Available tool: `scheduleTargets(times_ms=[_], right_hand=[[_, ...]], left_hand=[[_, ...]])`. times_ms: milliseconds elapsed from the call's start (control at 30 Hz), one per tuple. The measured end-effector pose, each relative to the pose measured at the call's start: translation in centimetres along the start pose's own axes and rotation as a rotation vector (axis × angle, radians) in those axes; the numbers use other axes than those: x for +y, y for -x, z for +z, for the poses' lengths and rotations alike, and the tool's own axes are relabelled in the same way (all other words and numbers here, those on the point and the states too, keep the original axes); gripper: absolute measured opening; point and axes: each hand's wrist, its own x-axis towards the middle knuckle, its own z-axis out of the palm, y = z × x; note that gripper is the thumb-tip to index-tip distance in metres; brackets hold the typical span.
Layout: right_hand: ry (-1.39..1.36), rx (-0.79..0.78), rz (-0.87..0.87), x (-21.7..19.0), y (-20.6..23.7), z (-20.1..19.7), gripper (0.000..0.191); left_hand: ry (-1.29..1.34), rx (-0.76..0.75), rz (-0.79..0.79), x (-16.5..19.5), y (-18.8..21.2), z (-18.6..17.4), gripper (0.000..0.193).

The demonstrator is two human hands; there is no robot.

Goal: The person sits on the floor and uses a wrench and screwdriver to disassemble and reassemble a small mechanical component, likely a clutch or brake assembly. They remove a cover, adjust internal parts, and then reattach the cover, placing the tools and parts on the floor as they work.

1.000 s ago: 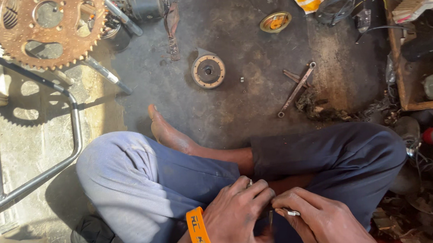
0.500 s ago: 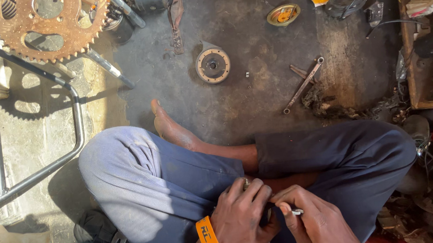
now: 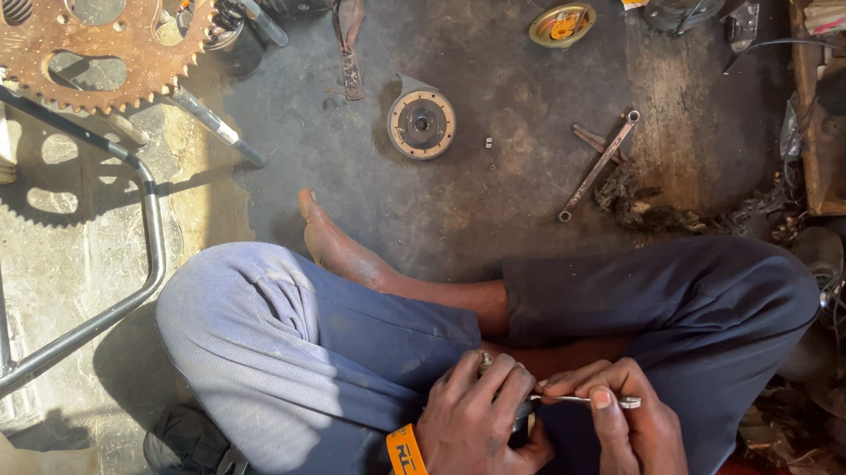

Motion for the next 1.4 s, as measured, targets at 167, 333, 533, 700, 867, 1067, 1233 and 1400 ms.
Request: scheduleTargets(times_ms=[167, 333, 533, 700, 867, 1067, 1233, 1400], right_hand=[[-0.356, 0.018, 0.057, 2.0, -0.1, 0.2, 0.032], [-0.519, 0.094, 0.192, 3.5, -0.1, 0.3, 0.022], [-0.751, 0.072, 0.368, 4.7, -0.9, 0.3, 0.021], [-0.848, 0.001, 0.478, 5.3, -1.0, 0.0, 0.021], [-0.687, -0.071, 0.535, 4.9, -1.9, -2.0, 0.026], [0.306, -0.341, 0.449, 3.0, -2.7, -7.0, 0.025], [0.648, -0.564, 0.052, 2.9, -1.9, -9.1, 0.043], [0.893, -0.541, -0.111, 3.8, 0.0, -11.6, 0.032]], left_hand=[[0.006, 0.008, 0.005, -0.4, 0.4, 0.5, 0.032], [0.003, -0.001, 0.022, -0.6, 0.8, 1.0, 0.035], [-0.013, -0.049, 0.020, -0.7, 0.8, 1.1, 0.032], [-0.006, -0.060, 0.027, -0.6, 0.6, 0.9, 0.035], [0.012, -0.077, 0.040, -0.5, 0.0, 0.3, 0.032], [0.151, -0.129, 0.056, -0.4, -1.0, -0.6, 0.029], [0.223, -0.256, 0.112, -0.2, -2.4, -0.4, 0.032], [0.289, -0.232, 0.208, 0.9, -2.9, 0.1, 0.033]])
